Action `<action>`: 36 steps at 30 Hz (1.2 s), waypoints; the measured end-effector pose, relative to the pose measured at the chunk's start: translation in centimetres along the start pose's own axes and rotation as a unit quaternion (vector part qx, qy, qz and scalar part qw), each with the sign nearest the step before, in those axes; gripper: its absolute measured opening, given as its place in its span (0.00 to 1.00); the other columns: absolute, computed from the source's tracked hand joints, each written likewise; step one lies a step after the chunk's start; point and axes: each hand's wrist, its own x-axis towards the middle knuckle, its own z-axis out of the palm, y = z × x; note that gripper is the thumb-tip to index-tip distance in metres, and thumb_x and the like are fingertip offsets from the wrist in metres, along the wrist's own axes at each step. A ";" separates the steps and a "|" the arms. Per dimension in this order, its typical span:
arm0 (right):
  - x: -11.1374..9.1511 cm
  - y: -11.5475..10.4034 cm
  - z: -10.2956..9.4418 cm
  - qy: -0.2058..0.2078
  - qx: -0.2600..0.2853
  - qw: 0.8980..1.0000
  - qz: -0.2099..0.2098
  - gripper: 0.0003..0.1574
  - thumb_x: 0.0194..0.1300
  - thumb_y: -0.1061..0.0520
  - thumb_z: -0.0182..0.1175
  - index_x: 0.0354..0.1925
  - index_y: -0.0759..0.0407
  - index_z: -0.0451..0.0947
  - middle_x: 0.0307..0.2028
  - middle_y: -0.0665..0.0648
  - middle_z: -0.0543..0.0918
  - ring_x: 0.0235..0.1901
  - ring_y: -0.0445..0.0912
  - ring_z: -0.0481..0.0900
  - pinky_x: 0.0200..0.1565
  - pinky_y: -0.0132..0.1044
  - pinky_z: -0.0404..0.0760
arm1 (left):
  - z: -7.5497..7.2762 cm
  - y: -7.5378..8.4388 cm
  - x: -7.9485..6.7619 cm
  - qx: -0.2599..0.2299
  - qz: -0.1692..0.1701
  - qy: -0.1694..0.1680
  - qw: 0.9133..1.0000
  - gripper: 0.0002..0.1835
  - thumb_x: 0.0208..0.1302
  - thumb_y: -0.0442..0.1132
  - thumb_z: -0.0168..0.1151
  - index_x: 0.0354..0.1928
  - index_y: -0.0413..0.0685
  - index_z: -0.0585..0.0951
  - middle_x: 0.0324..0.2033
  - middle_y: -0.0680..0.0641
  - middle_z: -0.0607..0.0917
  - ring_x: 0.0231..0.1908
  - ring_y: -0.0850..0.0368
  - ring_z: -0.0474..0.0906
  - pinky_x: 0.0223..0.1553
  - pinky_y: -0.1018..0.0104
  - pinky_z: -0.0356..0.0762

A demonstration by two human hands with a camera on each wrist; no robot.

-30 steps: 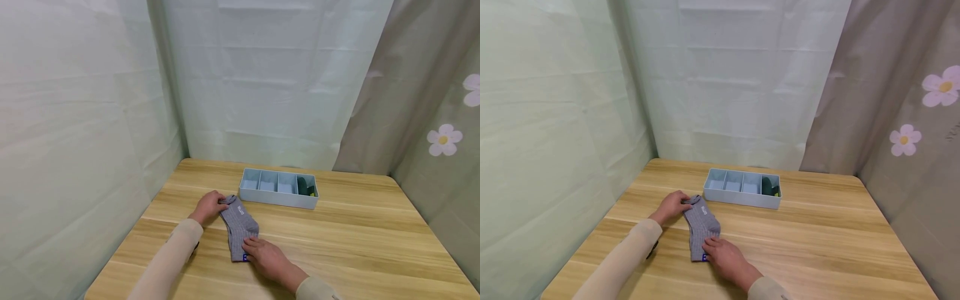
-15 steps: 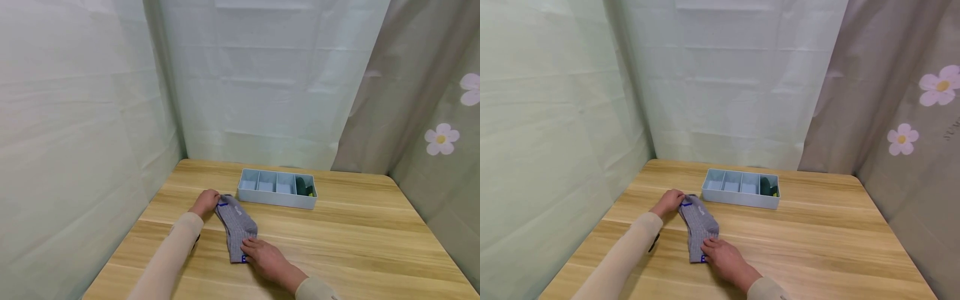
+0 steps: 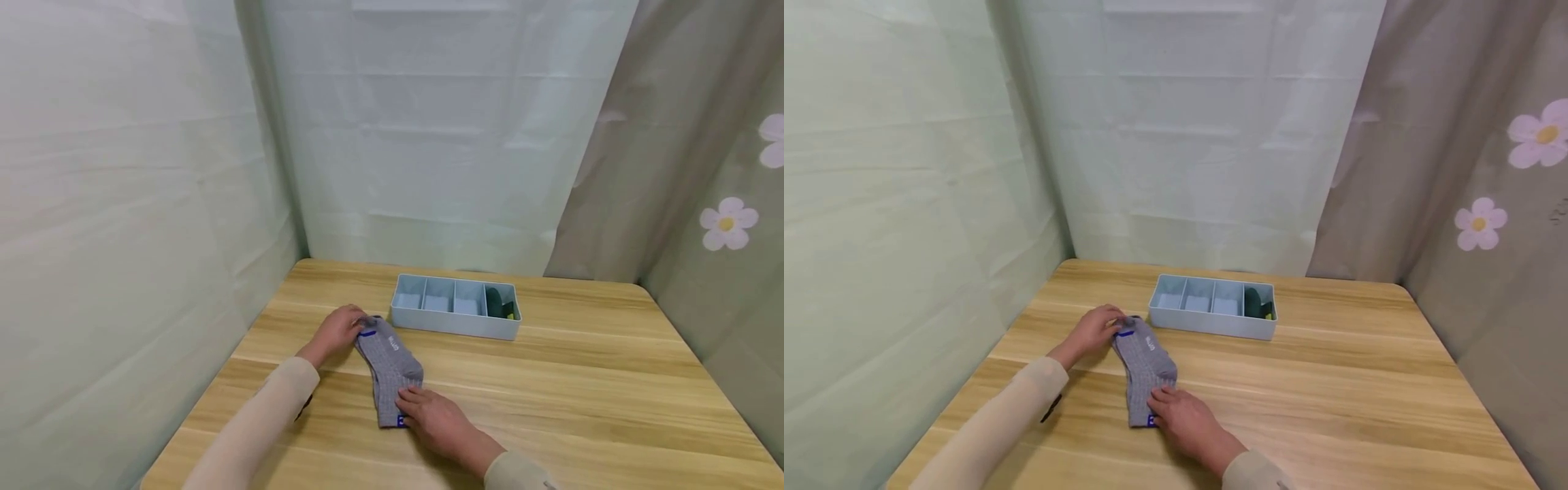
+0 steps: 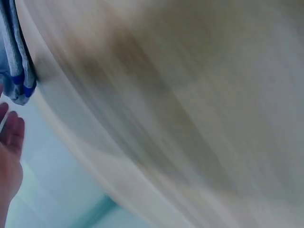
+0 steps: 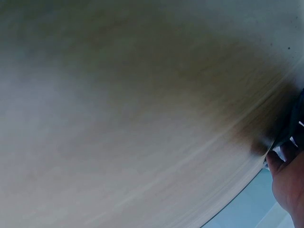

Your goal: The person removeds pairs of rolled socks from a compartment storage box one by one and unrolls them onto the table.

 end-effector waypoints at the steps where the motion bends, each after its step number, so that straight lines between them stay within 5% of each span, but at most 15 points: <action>1: 0.0 0.0 0.0 0.001 -0.001 1.000 -0.001 0.25 0.72 0.56 0.57 0.64 0.58 0.76 0.64 0.55 0.76 0.65 0.50 0.72 0.64 0.43 0.70 | 0.0 0.1 -0.1 0.012 0.027 -0.008 1.000 0.12 0.66 0.30 0.63 0.50 0.36 0.84 0.50 0.38 0.83 0.52 0.41 0.78 0.57 0.47 0.74; 5: 0.0 0.2 0.0 0.002 -0.001 1.000 0.000 0.24 0.72 0.56 0.58 0.64 0.58 0.76 0.63 0.56 0.77 0.64 0.50 0.73 0.63 0.44 0.71 | 0.2 0.3 -0.2 0.053 0.090 -0.073 0.992 0.17 0.70 0.34 0.59 0.57 0.34 0.80 0.59 0.37 0.78 0.60 0.41 0.74 0.62 0.48 0.70; 13: 0.0 0.1 0.2 -0.022 0.020 0.999 0.015 0.25 0.73 0.55 0.57 0.65 0.57 0.75 0.64 0.54 0.75 0.65 0.49 0.71 0.64 0.44 0.70 | 1.0 0.0 -0.1 0.058 0.010 -0.178 0.982 0.31 0.75 0.50 0.53 0.71 0.38 0.67 0.70 0.36 0.67 0.69 0.40 0.62 0.68 0.48 0.60; 26: 0.0 -0.2 0.0 -0.013 0.005 1.000 0.014 0.25 0.73 0.55 0.56 0.65 0.57 0.75 0.64 0.54 0.76 0.65 0.49 0.71 0.64 0.44 0.70 | 0.6 0.0 -0.1 0.033 -0.084 -0.234 0.968 0.42 0.70 0.62 0.53 0.76 0.43 0.59 0.76 0.41 0.55 0.74 0.39 0.50 0.69 0.36 0.48; 36: 0.0 -0.2 -0.2 -0.026 0.009 0.999 0.019 0.25 0.74 0.52 0.56 0.66 0.55 0.75 0.65 0.53 0.75 0.66 0.48 0.70 0.65 0.46 0.69 | 1.0 -0.2 -0.6 0.047 -0.106 -0.230 0.966 0.47 0.67 0.67 0.53 0.77 0.45 0.57 0.76 0.43 0.54 0.75 0.40 0.47 0.71 0.37 0.41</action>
